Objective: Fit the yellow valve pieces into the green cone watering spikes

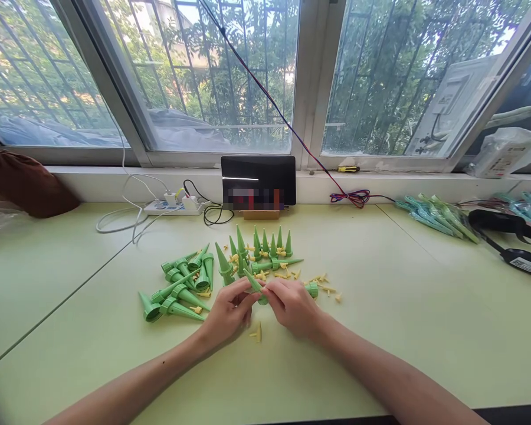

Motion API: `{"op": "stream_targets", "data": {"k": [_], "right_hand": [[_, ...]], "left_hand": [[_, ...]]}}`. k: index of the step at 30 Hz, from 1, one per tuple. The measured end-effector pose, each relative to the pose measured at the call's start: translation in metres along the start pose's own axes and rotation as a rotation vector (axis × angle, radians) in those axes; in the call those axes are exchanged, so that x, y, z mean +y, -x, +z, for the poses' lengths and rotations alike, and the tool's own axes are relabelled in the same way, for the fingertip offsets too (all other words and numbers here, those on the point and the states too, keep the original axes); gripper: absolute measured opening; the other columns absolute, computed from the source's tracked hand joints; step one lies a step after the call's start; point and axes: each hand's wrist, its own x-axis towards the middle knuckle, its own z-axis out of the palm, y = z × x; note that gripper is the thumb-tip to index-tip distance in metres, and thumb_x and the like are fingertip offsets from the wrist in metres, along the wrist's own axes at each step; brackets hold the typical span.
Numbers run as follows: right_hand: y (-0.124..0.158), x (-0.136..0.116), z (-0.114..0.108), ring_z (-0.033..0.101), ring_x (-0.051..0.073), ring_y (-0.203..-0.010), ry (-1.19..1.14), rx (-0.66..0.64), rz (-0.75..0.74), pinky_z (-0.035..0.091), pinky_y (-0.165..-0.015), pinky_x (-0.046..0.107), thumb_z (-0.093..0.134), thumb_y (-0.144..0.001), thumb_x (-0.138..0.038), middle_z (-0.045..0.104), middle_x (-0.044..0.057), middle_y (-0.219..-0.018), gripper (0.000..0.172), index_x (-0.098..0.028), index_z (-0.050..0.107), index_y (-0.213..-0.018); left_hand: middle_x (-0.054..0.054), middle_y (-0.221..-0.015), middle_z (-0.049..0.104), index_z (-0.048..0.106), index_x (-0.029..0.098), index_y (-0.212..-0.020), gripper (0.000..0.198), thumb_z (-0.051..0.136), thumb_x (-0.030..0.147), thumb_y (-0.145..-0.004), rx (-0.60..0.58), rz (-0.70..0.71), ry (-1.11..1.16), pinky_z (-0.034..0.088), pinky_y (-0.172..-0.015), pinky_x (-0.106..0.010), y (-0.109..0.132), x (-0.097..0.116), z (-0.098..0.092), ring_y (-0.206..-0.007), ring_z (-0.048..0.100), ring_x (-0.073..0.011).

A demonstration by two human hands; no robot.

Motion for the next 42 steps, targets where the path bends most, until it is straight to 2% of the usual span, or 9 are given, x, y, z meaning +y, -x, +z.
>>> {"op": "stream_targets", "data": {"k": [4, 7, 11, 16, 26, 35, 42], "right_hand": [[0.0013, -0.0023, 0.0003, 0.041, 0.013, -0.054, -0.010, -0.003, -0.007, 0.033, -0.054, 0.024, 0.048, -0.104, -0.024, 0.050, -0.003, -0.063, 0.023, -0.022, 0.052, -0.082], [0.0029, -0.0041, 0.0006, 0.042, 0.012, -0.055, -0.005, -0.024, -0.019, 0.033, -0.054, 0.024, 0.052, -0.102, -0.025, 0.051, -0.003, -0.065, 0.019, -0.021, 0.052, -0.084], [0.0034, -0.0049, 0.0017, 0.042, 0.012, -0.056, -0.012, -0.032, -0.022, 0.033, -0.054, 0.024, 0.054, -0.100, -0.023, 0.050, -0.003, -0.065, 0.018, -0.021, 0.052, -0.083], [0.0031, -0.0039, 0.0030, 0.041, 0.012, -0.056, -0.004, -0.026, -0.019, 0.033, -0.053, 0.024, 0.051, -0.101, -0.021, 0.050, -0.003, -0.064, 0.021, -0.021, 0.051, -0.080], [0.0050, -0.0010, 0.0034, 0.042, 0.012, -0.057, 0.003, -0.088, 0.001, 0.034, -0.054, 0.025, 0.052, -0.103, -0.029, 0.052, -0.002, -0.066, 0.023, -0.021, 0.051, -0.081], [0.0053, -0.0005, 0.0031, 0.039, 0.013, -0.058, 0.024, -0.129, -0.007, 0.031, -0.055, 0.026, 0.048, -0.104, -0.026, 0.048, -0.003, -0.065, 0.027, -0.022, 0.044, -0.077], [0.0079, 0.0031, 0.0046, 0.039, 0.013, -0.057, 0.010, -0.147, 0.002, 0.031, -0.055, 0.027, 0.048, -0.103, -0.024, 0.049, -0.002, -0.066, 0.026, -0.023, 0.044, -0.077]], "left_hand": [[0.008, -0.048, 0.043, 0.068, 0.014, -0.096, 0.031, 0.058, 0.043, -0.096, -0.028, -0.080, 0.102, 0.038, -0.039, -0.018, -0.0004, -0.0040, 0.0020, -0.036, 0.045, -0.0081], [0.006, -0.049, 0.047, 0.071, 0.013, -0.106, 0.033, 0.057, 0.042, -0.096, -0.042, -0.084, 0.124, 0.038, -0.038, -0.017, -0.0005, -0.0069, 0.0017, -0.036, 0.046, -0.0077], [0.004, -0.056, 0.053, 0.072, 0.013, -0.110, 0.034, 0.056, 0.040, -0.097, -0.061, -0.072, 0.140, 0.040, -0.039, -0.017, -0.0010, -0.0080, 0.0011, -0.038, 0.048, -0.0070], [0.002, -0.059, 0.056, 0.073, 0.013, -0.112, 0.034, 0.057, 0.038, -0.097, -0.070, -0.069, 0.157, 0.039, -0.038, -0.016, -0.0014, -0.0078, 0.0015, -0.038, 0.048, -0.0059], [0.001, -0.066, 0.060, 0.072, 0.015, -0.111, 0.034, 0.058, 0.042, -0.097, -0.095, -0.098, 0.192, 0.039, -0.037, -0.016, -0.0013, -0.0059, 0.0006, -0.038, 0.049, -0.0057], [0.002, -0.061, 0.056, 0.072, 0.013, -0.107, 0.035, 0.058, 0.044, -0.096, -0.086, -0.101, 0.179, 0.037, -0.037, -0.016, -0.0023, -0.0057, 0.0008, -0.037, 0.047, -0.0054], [0.002, -0.062, 0.054, 0.072, 0.013, -0.107, 0.037, 0.059, 0.045, -0.096, -0.085, -0.108, 0.192, 0.036, -0.037, -0.017, -0.0018, -0.0078, 0.0006, -0.038, 0.047, -0.0056]]}}
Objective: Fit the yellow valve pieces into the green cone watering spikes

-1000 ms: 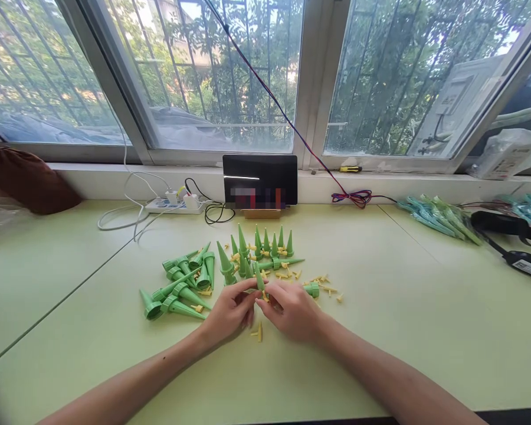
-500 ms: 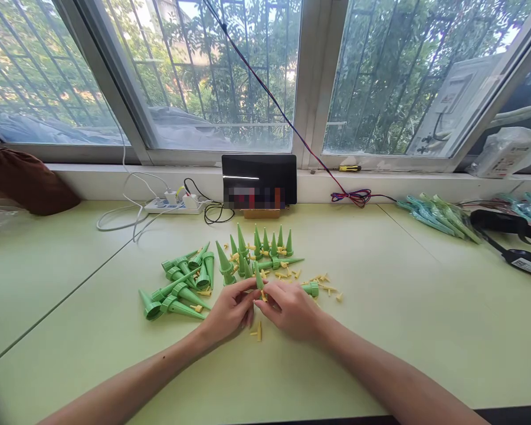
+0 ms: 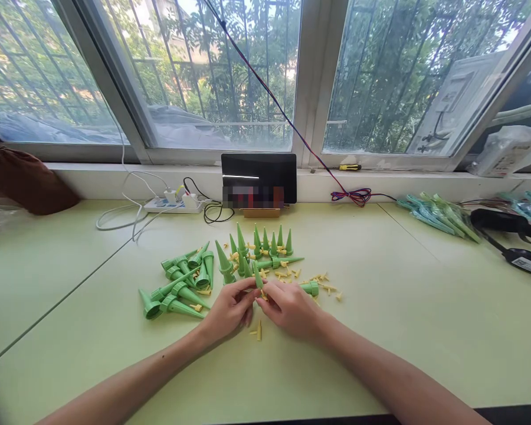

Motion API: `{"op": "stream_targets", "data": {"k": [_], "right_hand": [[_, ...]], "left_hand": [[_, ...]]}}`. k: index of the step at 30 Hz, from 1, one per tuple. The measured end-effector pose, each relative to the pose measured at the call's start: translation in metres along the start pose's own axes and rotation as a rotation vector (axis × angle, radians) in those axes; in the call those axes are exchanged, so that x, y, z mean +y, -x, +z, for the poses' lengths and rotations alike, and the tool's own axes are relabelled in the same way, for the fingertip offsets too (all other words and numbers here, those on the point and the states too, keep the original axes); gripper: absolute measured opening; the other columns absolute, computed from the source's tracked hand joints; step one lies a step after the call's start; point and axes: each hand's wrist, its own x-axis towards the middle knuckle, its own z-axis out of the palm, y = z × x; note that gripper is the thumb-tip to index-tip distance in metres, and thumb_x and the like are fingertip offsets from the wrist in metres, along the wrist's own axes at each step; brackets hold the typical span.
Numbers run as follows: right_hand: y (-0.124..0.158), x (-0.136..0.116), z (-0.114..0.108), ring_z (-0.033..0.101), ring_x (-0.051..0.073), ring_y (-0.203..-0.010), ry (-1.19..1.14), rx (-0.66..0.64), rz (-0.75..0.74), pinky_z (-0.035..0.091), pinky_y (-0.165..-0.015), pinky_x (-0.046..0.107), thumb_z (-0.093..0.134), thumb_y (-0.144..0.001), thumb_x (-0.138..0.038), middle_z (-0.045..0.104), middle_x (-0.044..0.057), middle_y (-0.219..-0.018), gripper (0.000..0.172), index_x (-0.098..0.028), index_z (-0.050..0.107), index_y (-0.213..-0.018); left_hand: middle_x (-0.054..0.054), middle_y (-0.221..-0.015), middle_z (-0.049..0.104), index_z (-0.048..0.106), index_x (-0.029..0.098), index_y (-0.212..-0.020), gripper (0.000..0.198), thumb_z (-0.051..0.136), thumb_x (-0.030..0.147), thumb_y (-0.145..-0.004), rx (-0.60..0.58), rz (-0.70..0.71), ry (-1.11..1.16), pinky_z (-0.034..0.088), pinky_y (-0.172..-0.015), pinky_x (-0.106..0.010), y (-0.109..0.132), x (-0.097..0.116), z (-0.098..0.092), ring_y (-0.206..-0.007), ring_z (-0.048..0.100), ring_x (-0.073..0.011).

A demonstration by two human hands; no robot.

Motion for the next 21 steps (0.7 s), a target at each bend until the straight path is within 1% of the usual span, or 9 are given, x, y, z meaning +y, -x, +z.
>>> {"op": "stream_targets", "data": {"k": [4, 7, 10, 12, 14, 17, 19, 21], "right_hand": [[-0.0012, -0.0009, -0.0004, 0.040, 0.013, -0.057, 0.011, 0.003, -0.005, 0.032, -0.054, 0.026, 0.047, -0.103, -0.024, 0.051, -0.002, -0.066, 0.026, -0.022, 0.046, -0.077], [-0.0036, -0.0036, -0.0024, 0.042, 0.013, -0.056, 0.015, 0.044, 0.000, 0.033, -0.054, 0.025, 0.048, -0.103, -0.025, 0.052, -0.002, -0.065, 0.024, -0.022, 0.049, -0.080], [-0.0056, -0.0054, -0.0046, 0.044, 0.012, -0.054, 0.009, 0.088, 0.021, 0.034, -0.054, 0.025, 0.050, -0.103, -0.027, 0.054, -0.002, -0.064, 0.020, -0.020, 0.054, -0.084], [-0.0058, -0.0055, -0.0055, 0.046, 0.012, -0.052, 0.018, 0.107, 0.040, 0.035, -0.053, 0.025, 0.051, -0.103, -0.029, 0.056, -0.002, -0.064, 0.019, -0.019, 0.057, -0.088], [-0.0056, -0.0049, -0.0061, 0.048, 0.012, -0.052, 0.042, 0.127, 0.060, 0.035, -0.053, 0.025, 0.051, -0.104, -0.030, 0.059, -0.001, -0.065, 0.019, -0.019, 0.060, -0.091], [-0.0052, -0.0034, -0.0065, 0.051, 0.013, -0.053, 0.065, 0.159, 0.084, 0.036, -0.054, 0.025, 0.049, -0.104, -0.028, 0.064, 0.001, -0.069, 0.019, -0.018, 0.061, -0.094], [-0.0053, -0.0024, -0.0066, 0.053, 0.013, -0.055, 0.067, 0.185, 0.091, 0.037, -0.056, 0.025, 0.049, -0.105, -0.025, 0.065, 0.002, -0.070, 0.018, -0.018, 0.062, -0.094], [-0.0056, -0.0013, -0.0065, 0.054, 0.013, -0.056, 0.066, 0.205, 0.092, 0.037, -0.057, 0.025, 0.049, -0.105, -0.024, 0.066, 0.002, -0.071, 0.018, -0.018, 0.061, -0.093]], "left_hand": [[0.001, -0.065, 0.056, 0.071, 0.013, -0.106, 0.037, 0.058, 0.046, -0.096, -0.002, 0.000, -0.019, 0.036, -0.037, -0.017, -0.0004, -0.0003, -0.0005, -0.038, 0.046, -0.0053], [0.001, -0.064, 0.056, 0.070, 0.013, -0.099, 0.034, 0.057, 0.044, -0.097, 0.017, 0.020, -0.082, 0.037, -0.039, -0.018, 0.0001, 0.0013, -0.0015, -0.040, 0.046, -0.0063], [0.001, -0.063, 0.056, 0.067, 0.013, -0.090, 0.030, 0.058, 0.041, -0.096, 0.090, 0.077, -0.215, 0.038, -0.045, -0.019, 0.0008, 0.0045, -0.0025, -0.048, 0.048, -0.0083], [0.000, -0.065, 0.058, 0.067, 0.013, -0.087, 0.029, 0.059, 0.039, -0.095, 0.145, 0.111, -0.304, 0.038, -0.049, -0.020, 0.0011, 0.0065, -0.0026, -0.053, 0.049, -0.0098], [-0.001, -0.069, 0.061, 0.068, 0.013, -0.091, 0.028, 0.059, 0.039, -0.095, 0.182, 0.122, -0.361, 0.039, -0.052, -0.021, 0.0012, 0.0080, -0.0024, -0.056, 0.050, -0.0108], [-0.001, -0.071, 0.064, 0.067, 0.012, -0.104, 0.029, 0.059, 0.038, -0.094, 0.206, 0.116, -0.416, 0.039, -0.053, -0.022, 0.0011, 0.0090, -0.0024, -0.055, 0.049, -0.0109], [0.001, -0.069, 0.063, 0.065, 0.013, -0.110, 0.028, 0.059, 0.035, -0.093, 0.200, 0.114, -0.460, 0.038, -0.053, -0.022, 0.0011, 0.0091, -0.0028, -0.053, 0.047, -0.0103], [0.004, -0.065, 0.057, 0.063, 0.014, -0.114, 0.028, 0.058, 0.031, -0.092, 0.180, 0.120, -0.503, 0.037, -0.052, -0.022, 0.0013, 0.0089, -0.0033, -0.051, 0.044, -0.0100]]}}
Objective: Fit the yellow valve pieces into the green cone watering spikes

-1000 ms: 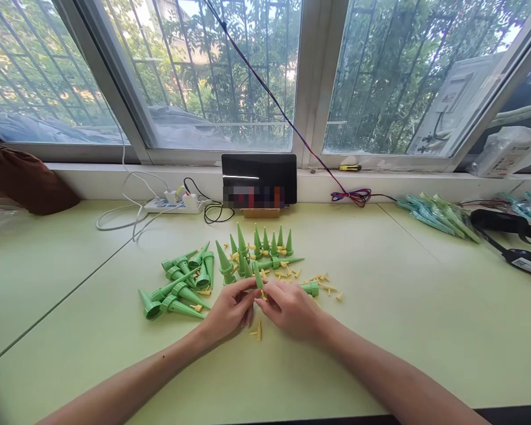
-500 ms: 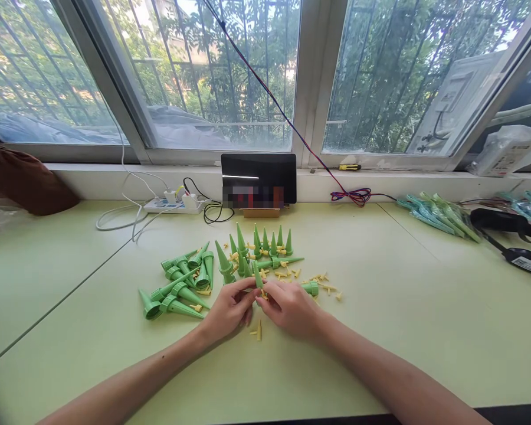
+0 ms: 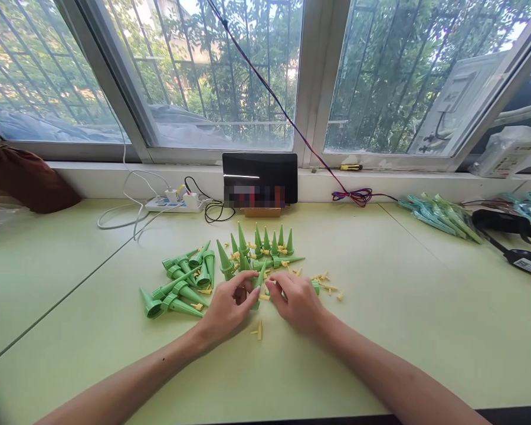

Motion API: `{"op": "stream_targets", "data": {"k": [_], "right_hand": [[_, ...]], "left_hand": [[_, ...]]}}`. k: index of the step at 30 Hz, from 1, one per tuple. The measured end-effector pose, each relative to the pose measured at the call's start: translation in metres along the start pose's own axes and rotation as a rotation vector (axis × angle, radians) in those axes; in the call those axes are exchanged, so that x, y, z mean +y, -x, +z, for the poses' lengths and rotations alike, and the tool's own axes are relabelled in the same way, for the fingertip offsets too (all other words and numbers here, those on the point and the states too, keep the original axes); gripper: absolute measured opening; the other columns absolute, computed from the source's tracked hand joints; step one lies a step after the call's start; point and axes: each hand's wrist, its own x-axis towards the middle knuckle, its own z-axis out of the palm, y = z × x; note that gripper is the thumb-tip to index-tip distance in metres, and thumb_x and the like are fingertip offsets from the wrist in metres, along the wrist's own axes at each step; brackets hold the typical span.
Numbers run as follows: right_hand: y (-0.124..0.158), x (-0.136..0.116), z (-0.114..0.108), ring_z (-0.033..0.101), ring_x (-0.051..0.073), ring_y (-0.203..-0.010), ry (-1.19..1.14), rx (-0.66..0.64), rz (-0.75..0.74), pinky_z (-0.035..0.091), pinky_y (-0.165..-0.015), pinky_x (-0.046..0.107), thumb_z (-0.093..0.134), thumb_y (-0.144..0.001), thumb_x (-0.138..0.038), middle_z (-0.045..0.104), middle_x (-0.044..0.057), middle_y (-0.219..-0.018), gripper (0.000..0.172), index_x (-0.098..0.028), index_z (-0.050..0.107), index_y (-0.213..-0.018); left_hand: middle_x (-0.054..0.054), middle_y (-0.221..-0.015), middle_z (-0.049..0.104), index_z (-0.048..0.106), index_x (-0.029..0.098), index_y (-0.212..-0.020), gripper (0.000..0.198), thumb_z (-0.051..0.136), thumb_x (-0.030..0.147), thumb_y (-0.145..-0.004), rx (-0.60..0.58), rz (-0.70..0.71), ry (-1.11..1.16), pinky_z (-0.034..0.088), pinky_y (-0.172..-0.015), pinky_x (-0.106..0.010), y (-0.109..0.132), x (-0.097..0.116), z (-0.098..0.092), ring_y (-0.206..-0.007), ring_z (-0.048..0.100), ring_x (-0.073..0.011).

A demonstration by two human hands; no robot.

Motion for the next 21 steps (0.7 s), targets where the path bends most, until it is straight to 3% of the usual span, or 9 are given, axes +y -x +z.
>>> {"op": "stream_targets", "data": {"k": [5, 11, 21], "right_hand": [[0.0004, 0.0014, 0.0008, 0.052, 0.012, -0.056, 0.012, -0.003, -0.004, 0.036, -0.057, 0.025, 0.049, -0.104, -0.021, 0.063, 0.001, -0.070, 0.018, -0.018, 0.061, -0.091], [0.0018, 0.0004, 0.0009, 0.048, 0.012, -0.053, 0.065, -0.048, -0.028, 0.032, -0.055, 0.025, 0.048, -0.103, -0.020, 0.058, -0.001, -0.064, 0.024, -0.019, 0.059, -0.082], [0.0007, -0.0014, -0.0010, 0.049, 0.013, -0.056, 0.074, -0.194, -0.004, 0.030, -0.056, 0.026, 0.047, -0.099, -0.019, 0.058, 0.000, -0.063, 0.026, -0.019, 0.056, -0.074]], "left_hand": [[0.009, -0.059, 0.044, 0.060, 0.017, -0.117, 0.031, 0.055, 0.023, -0.087, -0.054, 0.056, -0.140, 0.034, -0.054, -0.023, 0.0017, 0.0001, -0.0012, -0.051, 0.042, -0.0109], [0.008, -0.057, 0.044, 0.061, 0.018, -0.109, 0.026, 0.053, 0.021, -0.085, -0.170, 0.056, -0.267, 0.031, -0.055, -0.024, 0.0002, 0.0024, -0.0045, -0.052, 0.043, -0.0119], [0.007, -0.052, 0.046, 0.067, 0.019, -0.092, 0.017, 0.050, 0.020, -0.088, -0.203, 0.067, -0.351, 0.030, -0.057, -0.025, -0.0015, 0.0052, -0.0066, -0.050, 0.043, -0.0121]]}}
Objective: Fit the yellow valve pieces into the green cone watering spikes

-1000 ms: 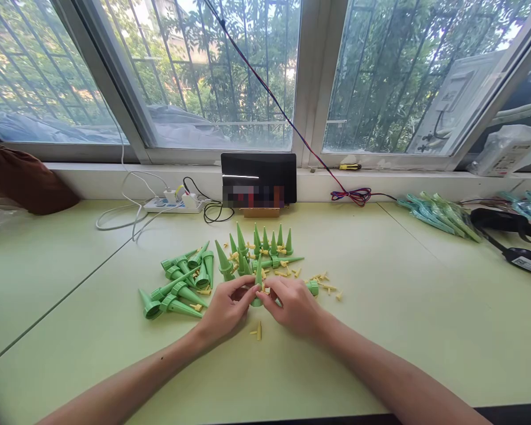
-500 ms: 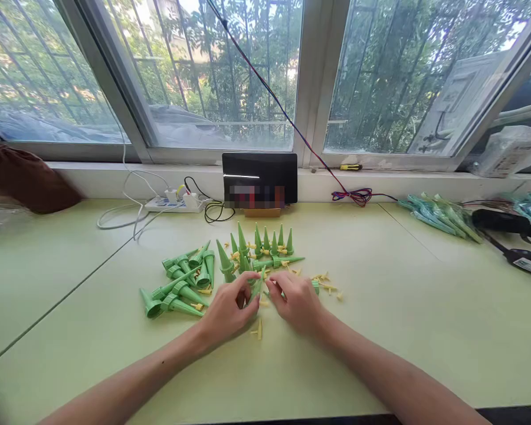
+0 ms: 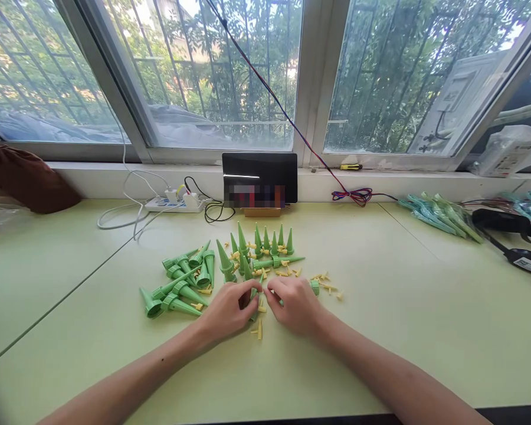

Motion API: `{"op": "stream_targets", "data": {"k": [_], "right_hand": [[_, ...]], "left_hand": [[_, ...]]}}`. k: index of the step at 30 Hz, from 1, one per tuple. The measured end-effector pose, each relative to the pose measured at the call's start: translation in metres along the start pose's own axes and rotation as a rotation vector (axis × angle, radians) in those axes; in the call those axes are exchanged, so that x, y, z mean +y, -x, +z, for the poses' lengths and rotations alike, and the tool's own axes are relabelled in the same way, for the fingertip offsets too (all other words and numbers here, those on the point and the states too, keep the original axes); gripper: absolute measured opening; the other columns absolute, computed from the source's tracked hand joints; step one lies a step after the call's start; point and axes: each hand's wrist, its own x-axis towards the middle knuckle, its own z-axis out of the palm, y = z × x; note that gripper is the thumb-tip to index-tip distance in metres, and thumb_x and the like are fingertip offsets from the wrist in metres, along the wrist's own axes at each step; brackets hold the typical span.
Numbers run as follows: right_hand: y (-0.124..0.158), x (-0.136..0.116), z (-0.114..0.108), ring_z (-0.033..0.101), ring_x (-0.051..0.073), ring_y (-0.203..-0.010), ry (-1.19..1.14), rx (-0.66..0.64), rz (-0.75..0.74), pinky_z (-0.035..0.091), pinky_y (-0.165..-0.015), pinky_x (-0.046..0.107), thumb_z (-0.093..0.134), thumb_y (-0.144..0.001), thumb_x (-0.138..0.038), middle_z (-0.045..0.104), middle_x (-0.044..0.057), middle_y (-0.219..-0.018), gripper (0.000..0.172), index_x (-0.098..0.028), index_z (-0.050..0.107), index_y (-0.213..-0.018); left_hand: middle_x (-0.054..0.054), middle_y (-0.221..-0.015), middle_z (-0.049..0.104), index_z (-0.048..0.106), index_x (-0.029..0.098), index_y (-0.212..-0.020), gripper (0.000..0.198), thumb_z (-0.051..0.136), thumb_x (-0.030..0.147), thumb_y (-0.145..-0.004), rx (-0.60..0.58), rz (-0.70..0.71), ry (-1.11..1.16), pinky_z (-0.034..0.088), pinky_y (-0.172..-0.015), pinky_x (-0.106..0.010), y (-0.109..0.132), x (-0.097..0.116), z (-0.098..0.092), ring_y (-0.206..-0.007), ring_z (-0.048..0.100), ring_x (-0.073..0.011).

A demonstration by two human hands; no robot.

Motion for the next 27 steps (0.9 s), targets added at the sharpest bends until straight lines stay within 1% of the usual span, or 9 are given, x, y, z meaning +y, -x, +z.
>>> {"op": "stream_targets", "data": {"k": [6, 11, 16, 18, 23, 27], "right_hand": [[-0.0004, -0.0013, -0.0022, 0.049, 0.013, -0.057, 0.018, -0.063, 0.030, 0.029, -0.057, 0.026, 0.048, -0.097, -0.022, 0.060, 0.000, -0.065, 0.025, -0.019, 0.057, -0.075], [-0.0015, -0.0013, -0.0030, 0.048, 0.013, -0.058, 0.055, -0.107, 0.051, 0.028, -0.057, 0.026, 0.053, -0.095, -0.023, 0.061, 0.000, -0.067, 0.020, -0.019, 0.057, -0.076], [-0.0016, -0.0014, -0.0040, 0.050, 0.013, -0.060, 0.092, -0.156, 0.074, 0.027, -0.057, 0.025, 0.058, -0.090, -0.019, 0.062, 0.000, -0.072, 0.010, -0.020, 0.059, -0.080], [-0.0018, -0.0011, -0.0042, 0.051, 0.013, -0.061, 0.113, -0.175, 0.086, 0.028, -0.058, 0.025, 0.058, -0.089, -0.016, 0.063, 0.000, -0.074, 0.008, -0.019, 0.060, -0.082], [-0.0019, 0.0011, -0.0032, 0.054, 0.013, -0.063, 0.204, -0.219, 0.132, 0.026, -0.058, 0.025, 0.058, -0.088, -0.010, 0.065, 0.000, -0.077, 0.011, -0.019, 0.061, -0.083], [-0.0017, 0.0018, -0.0021, 0.056, 0.014, -0.063, 0.263, -0.223, 0.169, 0.024, -0.057, 0.026, 0.057, -0.088, -0.008, 0.067, 0.001, -0.080, 0.013, -0.019, 0.061, -0.082]], "left_hand": [[0.005, -0.054, 0.052, 0.069, 0.020, -0.092, 0.023, 0.048, 0.029, -0.098, 0.041, -0.001, -0.038, 0.030, -0.056, -0.025, -0.0011, -0.0024, 0.0003, -0.050, 0.045, -0.0129], [0.003, -0.056, 0.056, 0.068, 0.020, -0.091, 0.030, 0.044, 0.034, -0.102, 0.064, 0.019, -0.072, 0.030, -0.057, -0.026, -0.0008, -0.0051, 0.0021, -0.052, 0.050, -0.0143], [0.002, -0.060, 0.060, 0.068, 0.020, -0.095, 0.028, 0.045, 0.035, -0.102, 0.121, 0.011, -0.096, 0.032, -0.058, -0.026, -0.0003, -0.0083, 0.0036, -0.054, 0.054, -0.0151], [0.002, -0.060, 0.061, 0.067, 0.021, -0.093, 0.028, 0.045, 0.035, -0.102, 0.135, 0.009, -0.091, 0.033, -0.058, -0.026, -0.0006, -0.0092, 0.0038, -0.054, 0.054, -0.0150], [0.002, -0.060, 0.061, 0.067, 0.021, -0.089, 0.028, 0.045, 0.034, -0.102, 0.150, 0.005, -0.074, 0.034, -0.058, -0.026, -0.0006, -0.0090, 0.0039, -0.054, 0.054, -0.0145], [0.002, -0.060, 0.061, 0.067, 0.020, -0.087, 0.030, 0.045, 0.035, -0.102, 0.151, 0.000, -0.070, 0.035, -0.058, -0.026, -0.0006, -0.0080, 0.0036, -0.054, 0.053, -0.0139]]}}
